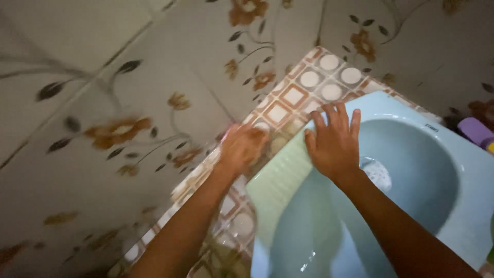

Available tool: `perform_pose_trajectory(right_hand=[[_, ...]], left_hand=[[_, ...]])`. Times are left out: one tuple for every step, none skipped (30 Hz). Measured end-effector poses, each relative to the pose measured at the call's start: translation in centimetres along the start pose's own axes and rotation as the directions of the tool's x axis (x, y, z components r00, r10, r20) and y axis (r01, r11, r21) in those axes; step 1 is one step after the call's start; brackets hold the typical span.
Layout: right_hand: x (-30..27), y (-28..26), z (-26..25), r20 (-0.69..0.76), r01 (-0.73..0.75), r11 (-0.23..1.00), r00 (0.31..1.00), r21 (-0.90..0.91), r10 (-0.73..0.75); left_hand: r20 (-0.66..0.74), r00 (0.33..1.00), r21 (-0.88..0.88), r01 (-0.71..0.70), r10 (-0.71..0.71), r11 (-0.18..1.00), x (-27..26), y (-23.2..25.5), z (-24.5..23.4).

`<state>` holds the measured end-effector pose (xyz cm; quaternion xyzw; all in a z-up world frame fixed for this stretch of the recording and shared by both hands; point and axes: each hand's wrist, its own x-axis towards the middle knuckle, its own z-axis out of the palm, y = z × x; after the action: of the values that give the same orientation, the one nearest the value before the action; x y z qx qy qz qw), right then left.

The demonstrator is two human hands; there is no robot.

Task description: Scrubbing a squat toilet using a brush, soap, and water from a scoop.

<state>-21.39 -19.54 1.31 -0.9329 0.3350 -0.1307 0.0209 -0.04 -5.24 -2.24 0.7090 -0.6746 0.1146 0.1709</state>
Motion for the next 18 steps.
perform_pose_trajectory(right_hand=[[-1.0, -0.7, 0.1, 0.030, 0.028, 1.000, 0.999, -0.012, -0.028], [-1.6, -1.7, 0.1, 0.033, 0.043, 0.999, 0.999, -0.004, -0.043], [-2.1, -2.8, 0.0, 0.080, 0.066, 0.998, 0.995, -0.001, -0.065], [-2.5, -3.9, 0.0, 0.126, 0.089, 0.996, 0.988, 0.002, -0.088], [-3.2, -5.0, -0.2, 0.123, 0.094, 0.996, 0.988, 0.005, -0.094], [-3.9, -5.9, -0.2, 0.138, 0.104, 0.994, 0.985, 0.029, -0.107], [-4.4, -6.7, -0.3, 0.155, 0.116, 0.992, 0.980, 0.049, -0.123], [-4.8, -7.2, -0.7, 0.152, 0.125, 0.991, 0.980, 0.050, -0.131], [-5.0, -7.5, -1.0, 0.175, 0.130, 0.988, 0.974, 0.082, -0.143], [-5.0, -7.7, -1.2, 0.198, 0.134, 0.985, 0.968, 0.113, -0.154], [-5.0, -7.5, -0.7, 0.201, 0.136, 0.984, 0.967, 0.112, -0.157], [-4.9, -7.4, -0.1, 0.136, 0.154, 0.983, 0.977, 0.101, -0.167], [-4.9, -7.3, 0.7, 0.073, 0.168, 0.981, 0.982, 0.092, -0.175], [-4.8, -7.6, 0.7, 0.080, 0.169, 0.981, 0.981, 0.095, -0.177], [-4.8, -7.5, 0.7, 0.046, 0.173, 0.979, 0.983, 0.104, -0.178], [-4.7, -7.4, 0.7, 0.012, 0.177, 0.978, 0.984, 0.113, -0.179], [-4.8, -7.4, 0.5, 0.030, 0.170, 0.979, 0.984, 0.108, -0.174], [-4.8, -7.4, 0.3, 0.042, 0.173, 0.981, 0.983, 0.090, -0.177]], left_hand=[[0.061, 0.991, 0.032, 0.116, -0.117, 0.993, -3.2, 0.1, -1.9], [0.062, 0.989, 0.042, 0.130, -0.132, 0.991, -5.7, -0.1, -3.1], [0.141, 0.981, 0.080, 0.124, -0.134, 0.989, -8.1, -0.5, -4.5], [0.219, 0.966, 0.116, 0.115, -0.139, 0.986, -10.4, -0.9, -5.8], [0.217, 0.965, 0.122, 0.119, -0.144, 0.985, -12.0, -0.9, -6.8], [0.217, 0.963, 0.088, 0.145, -0.161, 0.985, -13.4, -0.9, -7.8], [0.214, 0.960, 0.051, 0.174, -0.181, 0.983, -14.8, -0.8, -8.5], [0.210, 0.959, 0.055, 0.181, -0.189, 0.982, -15.2, -0.6, -8.7], [0.152, 0.971, 0.101, 0.169, -0.183, 0.980, -15.3, -0.5, -8.7], [0.094, 0.980, 0.148, 0.160, -0.175, 0.976, -15.4, -0.6, -8.6], [0.094, 0.979, 0.146, 0.164, -0.179, 0.976, -14.2, -0.4, -8.2], [0.005, 0.994, 0.136, 0.105, -0.107, 0.985, -12.9, -0.4, -7.6], [-0.081, 0.996, 0.132, 0.045, -0.034, 0.990, -11.8, -0.5, -7.1], [-0.076, 0.996, 0.130, 0.049, -0.039, 0.990, -10.1, -1.1, -4.7], [-0.116, 0.993, 0.097, 0.035, -0.024, 0.995, -8.5, -1.4, -2.0], [-0.157, 0.988, 0.066, 0.021, -0.011, 0.998, -6.8, -1.6, 0.8], [-0.151, 0.988, 0.048, 0.024, -0.017, 0.999, -4.5, -1.4, 1.7], [-0.244, 0.968, 0.048, -0.054, 0.064, 0.997, -2.2, -1.2, 2.6]])
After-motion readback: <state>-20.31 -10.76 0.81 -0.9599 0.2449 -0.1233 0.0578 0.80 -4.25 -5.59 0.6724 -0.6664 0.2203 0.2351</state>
